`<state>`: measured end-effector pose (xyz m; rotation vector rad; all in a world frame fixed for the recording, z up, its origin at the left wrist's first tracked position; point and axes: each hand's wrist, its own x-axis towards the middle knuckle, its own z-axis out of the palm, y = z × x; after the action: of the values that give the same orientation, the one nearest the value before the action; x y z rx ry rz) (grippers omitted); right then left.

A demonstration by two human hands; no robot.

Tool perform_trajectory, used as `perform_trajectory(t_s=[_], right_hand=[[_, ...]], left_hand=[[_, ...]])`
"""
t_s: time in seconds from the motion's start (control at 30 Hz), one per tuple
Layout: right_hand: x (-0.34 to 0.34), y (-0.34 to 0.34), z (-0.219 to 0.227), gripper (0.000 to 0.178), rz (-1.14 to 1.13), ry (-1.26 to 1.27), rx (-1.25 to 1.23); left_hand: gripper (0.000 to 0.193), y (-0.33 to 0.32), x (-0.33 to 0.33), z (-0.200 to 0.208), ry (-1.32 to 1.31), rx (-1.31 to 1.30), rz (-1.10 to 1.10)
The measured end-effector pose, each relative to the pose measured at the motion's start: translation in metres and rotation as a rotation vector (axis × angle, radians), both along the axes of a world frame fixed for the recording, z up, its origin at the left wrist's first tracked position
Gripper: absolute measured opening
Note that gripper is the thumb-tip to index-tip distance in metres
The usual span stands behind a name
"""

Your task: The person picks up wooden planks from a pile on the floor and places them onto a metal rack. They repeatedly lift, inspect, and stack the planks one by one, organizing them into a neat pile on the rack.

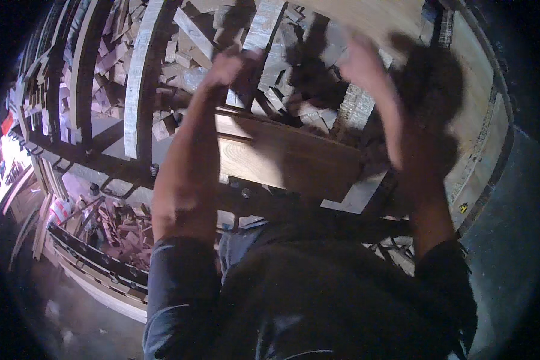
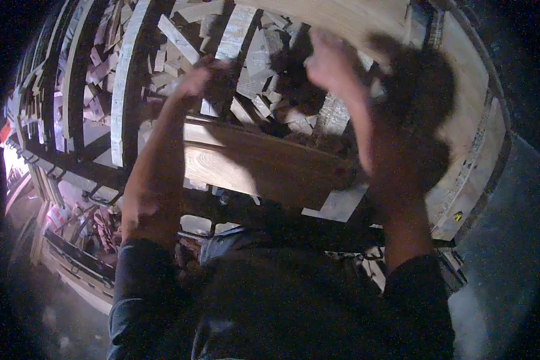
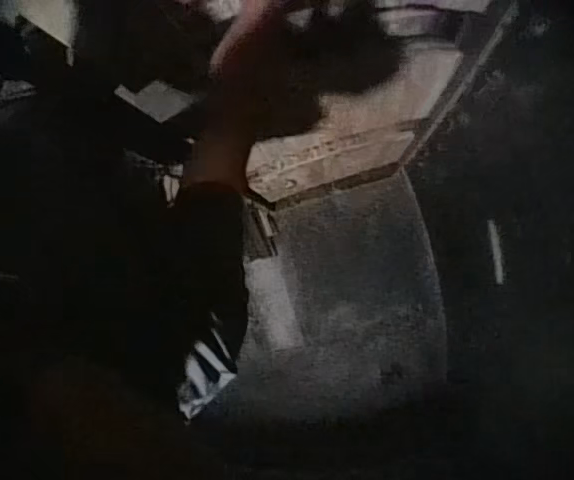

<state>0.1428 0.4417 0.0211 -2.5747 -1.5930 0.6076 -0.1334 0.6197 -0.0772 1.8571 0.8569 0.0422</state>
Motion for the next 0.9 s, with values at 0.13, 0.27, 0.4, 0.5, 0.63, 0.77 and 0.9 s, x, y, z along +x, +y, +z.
perform_trajectory(t_s=[0.13, 0.27, 0.4, 0.5, 0.63, 0.77, 0.9], right_hand=[[-0.098, -0.074, 0.034, 0.07, -0.287, 0.732, -0.267], [-0.196, -0.171, 0.024, 0.07, -0.001, 0.29, 0.303], [-0.227, -0.178, 0.045, 0.097, 0.238, 0.202, 0.151], [-0.232, -0.177, 0.046, 0.097, 0.277, 0.096, 0.121], [-0.217, -0.172, 0.06, 0.097, 0.279, 0.222, 0.127], [-0.165, -0.172, 0.065, 0.096, -0.116, 1.312, -0.211], [-0.15, -0.184, 0.068, 0.091, -0.503, 2.177, -0.201]], left_hand=[[0.043, -0.021, -0.05, 0.125, -0.231, -0.275, 0.837], [0.055, -0.079, -0.174, 0.128, -0.294, -0.083, 1.016], [0.056, -0.174, -0.198, 0.138, -0.422, -0.35, 1.358], [0.056, -0.22, -0.193, 0.154, -0.302, -0.384, 1.255], [0.05, -0.254, -0.198, 0.16, -0.296, -0.367, 1.035], [0.051, -0.255, -0.192, 0.136, -0.257, -0.282, 1.012], [0.066, -0.229, -0.154, 0.143, 0.167, 0.21, 0.658]])
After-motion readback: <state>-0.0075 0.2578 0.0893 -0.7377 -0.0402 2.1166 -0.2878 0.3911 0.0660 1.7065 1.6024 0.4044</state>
